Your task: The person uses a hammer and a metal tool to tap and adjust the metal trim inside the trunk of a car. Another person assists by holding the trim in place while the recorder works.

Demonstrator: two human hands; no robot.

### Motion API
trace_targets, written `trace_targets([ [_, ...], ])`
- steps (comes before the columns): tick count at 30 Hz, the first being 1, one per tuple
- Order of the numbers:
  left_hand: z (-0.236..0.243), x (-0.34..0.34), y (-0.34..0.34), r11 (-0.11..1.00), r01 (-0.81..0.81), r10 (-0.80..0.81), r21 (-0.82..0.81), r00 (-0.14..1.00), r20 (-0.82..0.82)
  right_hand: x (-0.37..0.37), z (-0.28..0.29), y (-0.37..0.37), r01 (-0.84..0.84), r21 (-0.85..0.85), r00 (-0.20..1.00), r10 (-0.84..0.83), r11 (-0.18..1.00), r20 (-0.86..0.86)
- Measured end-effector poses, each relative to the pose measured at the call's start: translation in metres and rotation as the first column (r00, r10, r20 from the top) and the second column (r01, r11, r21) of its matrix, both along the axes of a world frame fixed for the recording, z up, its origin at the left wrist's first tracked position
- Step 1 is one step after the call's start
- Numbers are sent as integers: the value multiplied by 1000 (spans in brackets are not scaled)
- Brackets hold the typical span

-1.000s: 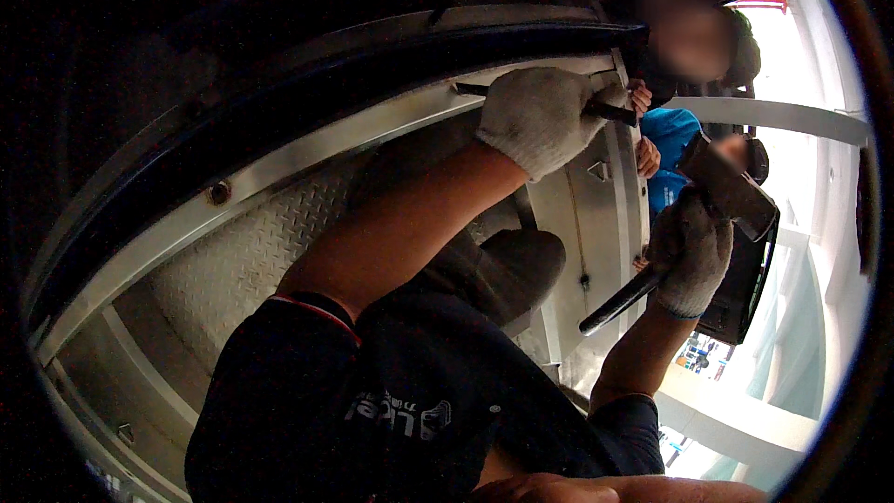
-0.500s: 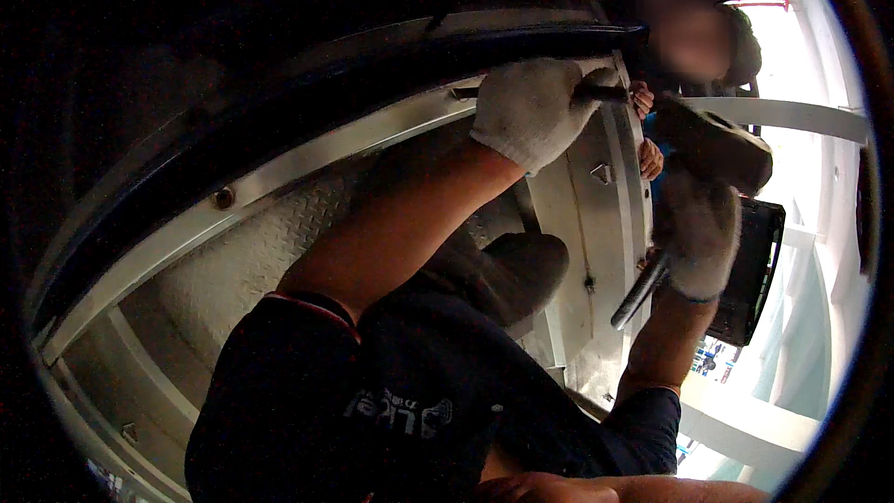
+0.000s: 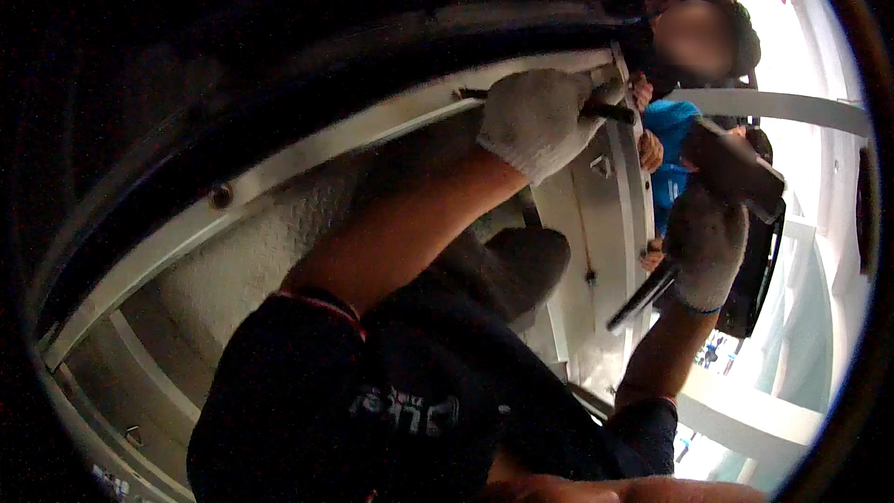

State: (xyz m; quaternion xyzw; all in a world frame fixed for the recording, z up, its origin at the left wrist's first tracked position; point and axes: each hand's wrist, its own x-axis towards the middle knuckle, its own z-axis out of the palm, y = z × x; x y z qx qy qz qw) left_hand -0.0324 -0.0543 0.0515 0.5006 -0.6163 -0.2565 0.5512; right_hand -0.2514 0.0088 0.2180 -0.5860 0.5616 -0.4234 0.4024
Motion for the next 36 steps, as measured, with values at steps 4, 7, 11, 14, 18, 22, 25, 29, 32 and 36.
trace_targets([
  [4,24,2,4,999,43,-44,15,999,31,-4,13,42,166,-35,986,-165,986,16],
  [7,26,9,4,997,26,-26,-72,1000,1,-9,-22,57,236,-161,931,-270,958,-243],
  [11,9,6,-3,986,-56,62,-160,997,36,16,-56,67,411,78,909,-403,908,-103],
  [14,6,7,-2,984,-42,49,-173,998,33,30,-69,73,532,88,846,-525,842,-90],
  [18,8,12,14,986,-36,47,-166,997,64,-8,-76,84,369,125,924,-348,921,-160],
  [22,1,4,18,990,88,-67,-111,981,182,-2,-80,87,388,211,920,-389,897,-41],
  [25,3,3,10,987,150,-136,-52,969,208,9,-87,87,435,222,900,-432,873,-65],
  [29,9,6,3,987,162,-160,14,958,238,20,-86,85,475,248,880,-460,844,-119],
  [32,5,4,4,991,136,-129,-15,965,227,26,-83,82,491,258,871,-472,832,-137],
  [36,8,6,5,996,90,-83,-19,967,242,24,-84,81,484,272,875,-468,832,-125],
])
